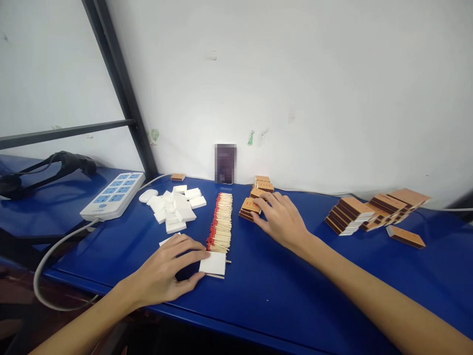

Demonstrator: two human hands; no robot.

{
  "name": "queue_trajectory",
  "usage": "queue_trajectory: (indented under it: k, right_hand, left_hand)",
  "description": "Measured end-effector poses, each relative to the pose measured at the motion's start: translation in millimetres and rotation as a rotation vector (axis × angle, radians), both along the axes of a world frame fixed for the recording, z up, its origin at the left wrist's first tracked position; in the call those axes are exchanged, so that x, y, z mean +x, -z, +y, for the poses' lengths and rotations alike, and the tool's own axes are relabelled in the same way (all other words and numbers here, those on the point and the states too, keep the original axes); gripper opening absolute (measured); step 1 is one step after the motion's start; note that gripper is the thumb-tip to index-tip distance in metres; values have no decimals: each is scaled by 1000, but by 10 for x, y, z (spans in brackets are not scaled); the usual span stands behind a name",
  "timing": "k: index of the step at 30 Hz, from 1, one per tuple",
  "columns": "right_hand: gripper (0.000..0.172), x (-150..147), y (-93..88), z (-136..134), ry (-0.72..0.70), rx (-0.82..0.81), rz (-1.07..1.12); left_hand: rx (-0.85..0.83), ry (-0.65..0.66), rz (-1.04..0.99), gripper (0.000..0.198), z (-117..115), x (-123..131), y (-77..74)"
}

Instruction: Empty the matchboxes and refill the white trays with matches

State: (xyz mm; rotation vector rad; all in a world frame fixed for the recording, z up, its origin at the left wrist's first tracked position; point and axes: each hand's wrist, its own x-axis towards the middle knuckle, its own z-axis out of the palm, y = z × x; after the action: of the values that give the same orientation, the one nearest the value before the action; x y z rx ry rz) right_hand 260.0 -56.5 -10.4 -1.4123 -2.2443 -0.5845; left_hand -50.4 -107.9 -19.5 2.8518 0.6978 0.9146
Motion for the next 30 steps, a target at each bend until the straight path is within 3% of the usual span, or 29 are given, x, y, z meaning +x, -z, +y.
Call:
queue_trajectory:
  k: [3,7,10,13,17,24,27,30]
  right_hand:
    - [27,14,8,45,-9,49,-114]
    - [30,209,-127,-125,73,203,-80]
    - [33,525,-307,-302,230,263,-154]
    - [45,886,-407,-443,476,251,-279]
    - [43,1194,-337,-536,624,106,-376]
    - [37,1290,-165,-481,575,160,-288]
    - [39,1321,-160,-455,558,215,-303]
    - [38,1347,-185,-464,525,239,-285]
  left_hand:
    - [-44,-32,-19,26,-2,-3,-14]
    - [-93,-68,-52,27,5,-9,-18]
    - [-104,-89,-99,28,23,-15,-31]
    - [-47,-141,-134,27,53,-51,-59]
    - [115,-285,-63,25,114,-196,-64]
    - [239,-526,51,28,164,-501,-113]
    - [321,-452,-84,27,-74,-453,-55]
    - [301,-47,-147,18,-503,-288,332]
